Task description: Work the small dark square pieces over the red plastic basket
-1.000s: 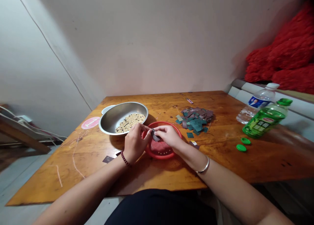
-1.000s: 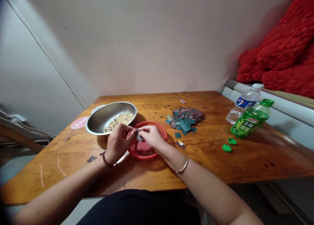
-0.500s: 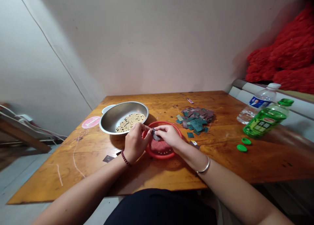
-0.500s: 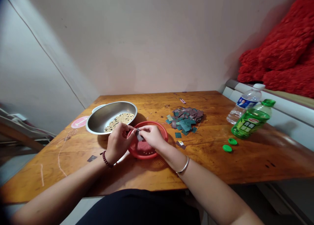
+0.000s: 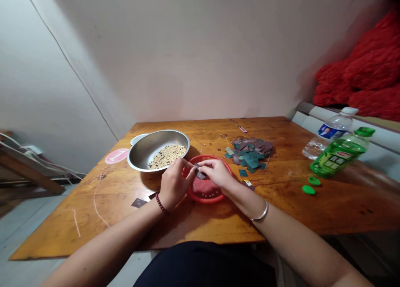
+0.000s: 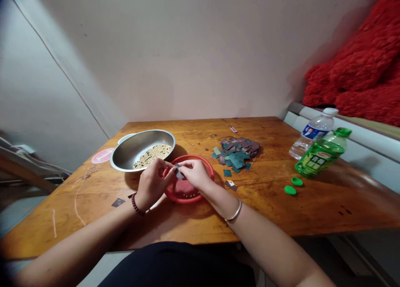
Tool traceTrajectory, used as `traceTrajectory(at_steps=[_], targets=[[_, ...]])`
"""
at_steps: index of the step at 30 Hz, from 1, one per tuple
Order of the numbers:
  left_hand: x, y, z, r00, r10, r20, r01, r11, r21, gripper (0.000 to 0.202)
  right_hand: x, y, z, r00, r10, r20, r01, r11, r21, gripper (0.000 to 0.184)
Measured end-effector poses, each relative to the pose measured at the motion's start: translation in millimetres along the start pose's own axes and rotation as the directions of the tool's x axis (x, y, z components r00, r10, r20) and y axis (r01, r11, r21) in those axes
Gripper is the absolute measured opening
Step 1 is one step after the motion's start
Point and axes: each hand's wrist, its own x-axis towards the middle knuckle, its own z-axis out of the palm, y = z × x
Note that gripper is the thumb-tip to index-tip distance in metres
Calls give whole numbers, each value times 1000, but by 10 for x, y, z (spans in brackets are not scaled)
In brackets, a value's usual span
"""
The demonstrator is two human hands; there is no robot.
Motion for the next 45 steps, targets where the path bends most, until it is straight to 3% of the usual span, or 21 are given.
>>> traceTrajectory(at_steps=[6,19,32,45], targets=[[15,-30,3,999,-19,33,19,1000,4,17,-4,-13,2,1000,-14,6,14,1000,-11,23],[48,-70,33,991,-99,92,115,975,-191,23,-14,-42,17,1000,9,-17,-9,1000,-7,24],[32,-51,12,992,-102,70,106,993,-58,18,-17,-47,20,1000,12,4,-12,1000,1,26],[34,-58,14,995,-77,61,83,991,-107,16,-5,-18,18,1000,-3,6,3,1000,9,25]])
